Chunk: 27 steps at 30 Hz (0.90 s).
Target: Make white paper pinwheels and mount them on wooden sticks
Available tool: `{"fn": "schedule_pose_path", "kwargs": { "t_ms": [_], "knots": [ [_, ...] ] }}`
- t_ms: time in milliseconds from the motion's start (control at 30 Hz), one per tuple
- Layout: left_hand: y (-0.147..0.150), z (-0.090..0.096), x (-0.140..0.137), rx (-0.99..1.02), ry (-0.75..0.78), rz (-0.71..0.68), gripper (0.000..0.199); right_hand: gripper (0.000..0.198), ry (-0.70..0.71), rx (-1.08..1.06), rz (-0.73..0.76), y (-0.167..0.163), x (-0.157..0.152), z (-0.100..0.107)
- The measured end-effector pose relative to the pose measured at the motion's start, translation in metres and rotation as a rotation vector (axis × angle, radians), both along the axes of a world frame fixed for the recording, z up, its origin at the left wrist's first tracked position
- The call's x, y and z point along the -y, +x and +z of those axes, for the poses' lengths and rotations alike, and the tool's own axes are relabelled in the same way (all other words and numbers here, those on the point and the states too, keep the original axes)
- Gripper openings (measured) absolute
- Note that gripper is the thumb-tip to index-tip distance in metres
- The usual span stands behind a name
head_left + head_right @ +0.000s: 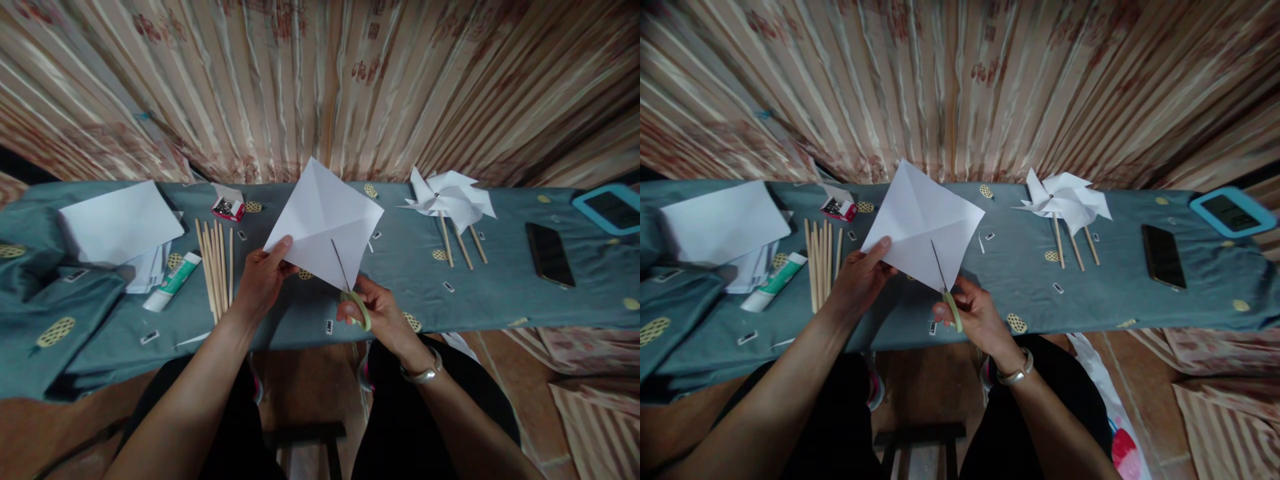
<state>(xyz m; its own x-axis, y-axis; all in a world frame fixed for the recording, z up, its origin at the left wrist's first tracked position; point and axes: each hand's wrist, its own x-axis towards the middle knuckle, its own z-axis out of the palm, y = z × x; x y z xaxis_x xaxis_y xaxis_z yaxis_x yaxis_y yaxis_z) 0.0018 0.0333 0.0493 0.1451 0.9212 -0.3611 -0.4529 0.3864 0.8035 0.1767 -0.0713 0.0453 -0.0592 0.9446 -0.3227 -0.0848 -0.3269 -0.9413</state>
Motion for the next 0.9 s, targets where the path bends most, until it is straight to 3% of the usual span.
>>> {"fn": "schedule_pose_path", "kwargs": {
  "t_ms": [133, 367, 467, 600, 667, 767, 900],
  "knots": [
    [-0.002, 0.004, -0.005, 0.011, 0.010, 0.040, 0.017, 0.070, 0.012, 0.009, 0.152, 0.003, 0.002, 0.007],
    [-0.024, 0.012, -0.020, 0.045, 0.028, 0.197, 0.014, 0.051, 0.014, 0.058, 0.270, 0.030, 0.015, 0.012],
    [-0.029, 0.012, -0.018, 0.038, 0.052, 0.169, 0.015, 0.058, 0.081, 0.048, 0.092, 0.046, 0.015, 0.010],
    [-0.021, 0.009, -0.010, 0.018, 0.066, 0.013, 0.026, 0.057, 0.168, 0.110, -0.316, 0.060, 0.004, 0.009],
    [-0.015, 0.007, -0.005, -0.004, 0.049, -0.065, 0.027, 0.058, 0.213, 0.178, -0.407, 0.063, -0.003, 0.010],
    [-0.008, 0.002, 0.001, -0.065, 0.048, -0.167, 0.021, 0.055, 0.225, 0.212, -0.377, 0.065, -0.009, 0.011],
    [-0.005, -0.005, 0.004, -0.150, 0.107, -0.261, 0.017, 0.043, 0.140, 0.201, -0.245, 0.058, -0.007, 0.013]
  ]
}}
